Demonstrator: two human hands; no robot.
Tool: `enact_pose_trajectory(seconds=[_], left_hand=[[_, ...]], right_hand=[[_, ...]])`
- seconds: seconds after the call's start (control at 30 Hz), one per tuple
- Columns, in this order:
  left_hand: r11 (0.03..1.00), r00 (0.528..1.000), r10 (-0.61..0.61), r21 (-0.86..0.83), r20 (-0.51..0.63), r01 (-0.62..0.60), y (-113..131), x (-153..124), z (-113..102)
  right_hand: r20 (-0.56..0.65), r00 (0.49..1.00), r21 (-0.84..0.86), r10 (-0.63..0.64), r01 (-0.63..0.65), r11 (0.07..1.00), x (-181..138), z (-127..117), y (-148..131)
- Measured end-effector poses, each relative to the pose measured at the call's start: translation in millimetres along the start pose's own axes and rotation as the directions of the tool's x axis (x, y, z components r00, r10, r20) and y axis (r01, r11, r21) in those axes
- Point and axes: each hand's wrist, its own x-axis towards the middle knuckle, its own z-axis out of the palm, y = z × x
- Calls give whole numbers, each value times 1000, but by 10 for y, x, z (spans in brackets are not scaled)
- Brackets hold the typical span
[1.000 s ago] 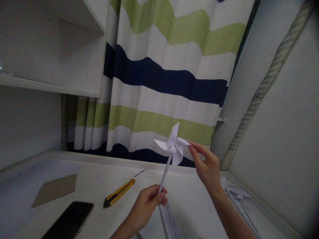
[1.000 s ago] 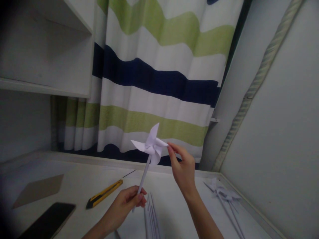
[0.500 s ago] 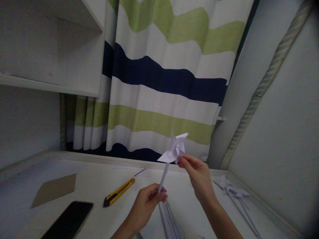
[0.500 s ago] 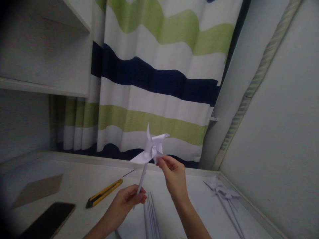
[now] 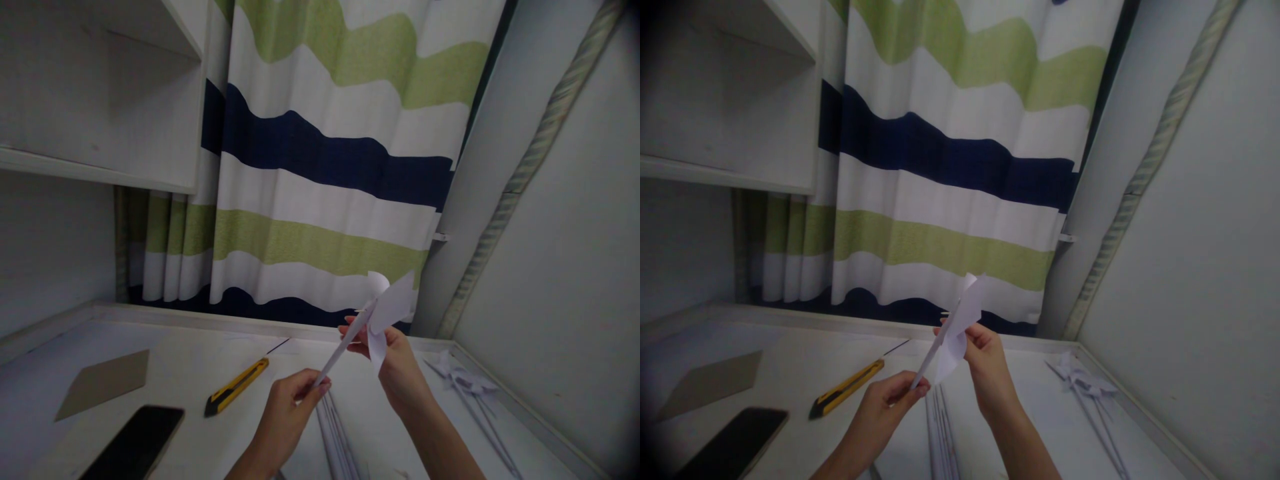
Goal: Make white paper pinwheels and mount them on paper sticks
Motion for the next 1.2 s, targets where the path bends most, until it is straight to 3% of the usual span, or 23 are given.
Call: enact_pose_trajectory(seconds=[0.23,0.37,0.53,0.87,1.0,1.07,1.1,1.2], left_hand=[[1000,1000,-12,-16,1,12,13,2,-5],[995,999,-43,-89,11,44,-15,16,2],[959,990,-83,-261,118,112,-84,21,67],[921,967,-108,-343,232,186,-255,2,148],[910,959,-202,-322,200,259,-372,54,24],[907,960,-239,-320,147,275,-390,111,-73],[906,962,-263,-326,66,270,-380,142,-125],[902,946,-319,-323,-53,286,-279,214,-268]], right_hand=[[18,1000,-36,3,-2,999,-26,-21,-20],[89,996,-92,32,-24,995,-63,-33,15],[166,984,-244,69,-27,970,-172,26,217],[14,998,-475,67,-52,879,-332,40,620],[-46,989,-593,143,-142,793,-212,-234,726],[-112,978,-663,173,-204,721,-153,-515,757],[-156,971,-700,180,-237,673,-138,-684,767],[-319,933,-802,167,-360,477,-178,-1225,795]])
